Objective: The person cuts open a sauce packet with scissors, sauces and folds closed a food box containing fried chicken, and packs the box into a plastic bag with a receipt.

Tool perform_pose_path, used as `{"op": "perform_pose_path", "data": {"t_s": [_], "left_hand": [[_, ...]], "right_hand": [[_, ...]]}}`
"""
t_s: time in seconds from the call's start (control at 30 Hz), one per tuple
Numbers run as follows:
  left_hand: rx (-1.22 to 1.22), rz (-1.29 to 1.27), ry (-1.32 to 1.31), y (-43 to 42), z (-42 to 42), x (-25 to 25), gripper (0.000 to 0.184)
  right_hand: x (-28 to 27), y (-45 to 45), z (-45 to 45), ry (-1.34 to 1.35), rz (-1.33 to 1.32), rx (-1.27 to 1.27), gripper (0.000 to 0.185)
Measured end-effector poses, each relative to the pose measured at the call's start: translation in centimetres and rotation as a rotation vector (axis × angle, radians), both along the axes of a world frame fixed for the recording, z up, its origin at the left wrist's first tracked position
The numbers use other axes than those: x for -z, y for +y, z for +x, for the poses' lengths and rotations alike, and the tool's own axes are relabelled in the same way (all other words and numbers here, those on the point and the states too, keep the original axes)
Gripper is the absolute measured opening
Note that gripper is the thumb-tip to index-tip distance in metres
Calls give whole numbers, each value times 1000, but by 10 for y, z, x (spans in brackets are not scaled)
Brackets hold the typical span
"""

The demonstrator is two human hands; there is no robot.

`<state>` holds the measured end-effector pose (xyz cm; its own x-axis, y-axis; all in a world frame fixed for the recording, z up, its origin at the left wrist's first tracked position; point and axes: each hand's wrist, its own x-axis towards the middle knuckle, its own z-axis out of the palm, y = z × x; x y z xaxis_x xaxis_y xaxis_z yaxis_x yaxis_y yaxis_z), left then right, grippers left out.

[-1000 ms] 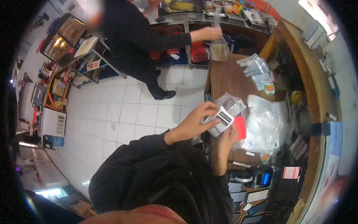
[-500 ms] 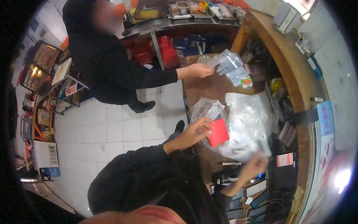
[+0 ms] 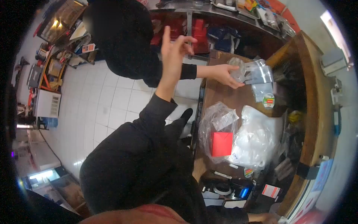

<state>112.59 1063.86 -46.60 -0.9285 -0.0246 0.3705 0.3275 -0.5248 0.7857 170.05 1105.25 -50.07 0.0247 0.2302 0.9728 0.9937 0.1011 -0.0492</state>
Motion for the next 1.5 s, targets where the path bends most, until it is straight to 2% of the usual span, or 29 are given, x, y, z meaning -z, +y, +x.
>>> {"op": "perform_pose_path", "data": {"t_s": [0.1,0.2,0.3,0.33,0.43,0.5,0.57,0.67,0.77,0.9,1.07,1.13,1.17,1.2,1.23,1.27,1.3,1.33,1.37,1.43,1.47,1.5], "left_hand": [[-141,51,-137,-18,-3,18,71],[-195,137,-145,-18,-14,22,72],[-143,72,-98,-15,-31,14,71],[-125,-45,-65,-12,-32,11,66],[159,-303,-55,7,-33,18,63],[354,-476,110,30,-33,41,72],[397,-717,145,52,-13,45,88],[386,-1109,286,81,-13,109,103],[503,-1139,250,107,-28,146,110],[467,-1230,326,130,-36,154,109],[251,-1248,324,146,-44,170,91],[156,-1312,375,158,-49,178,86],[141,-1262,394,152,-52,164,81],[150,-1310,405,158,-57,168,82],[67,-1351,407,167,-57,169,75],[83,-1361,435,167,-57,163,70],[-9,-1284,525,173,-63,173,58],[246,-1137,421,174,-65,159,43],[75,-1164,701,184,-70,161,33],[-6,-1168,607,196,-76,181,41],[71,-1199,638,197,-78,186,49],[126,-1242,661,199,-80,189,57]], "right_hand": [[17,9,-20,10,-17,-29,37],[27,17,-39,3,-27,-67,37],[32,21,-56,-14,-28,-99,37],[33,22,-62,-19,-25,-108,37],[34,25,-75,-38,-15,-137,37],[35,27,-84,-54,-11,-153,37],[36,27,-90,-70,-10,-154,38],[36,29,-105,-90,-7,-145,38],[39,28,-114,-74,31,-172,39],[45,26,-129,-56,60,-250,39],[40,26,-136,-139,64,-304,41],[34,21,-107,-172,56,-205,41],[30,15,-91,-192,56,-99,42],[25,-2,-62,-214,54,36,42],[24,-15,-44,-232,48,188,43],[22,-28,-29,-270,74,274,43],[23,-29,-13,-315,95,363,43],[26,-28,0,-355,122,468,44],[28,-25,18,-384,140,578,44],[24,-13,47,-346,174,697,45],[24,-13,52,-256,197,662,45],[17,-16,48,-123,246,541,36]]}}
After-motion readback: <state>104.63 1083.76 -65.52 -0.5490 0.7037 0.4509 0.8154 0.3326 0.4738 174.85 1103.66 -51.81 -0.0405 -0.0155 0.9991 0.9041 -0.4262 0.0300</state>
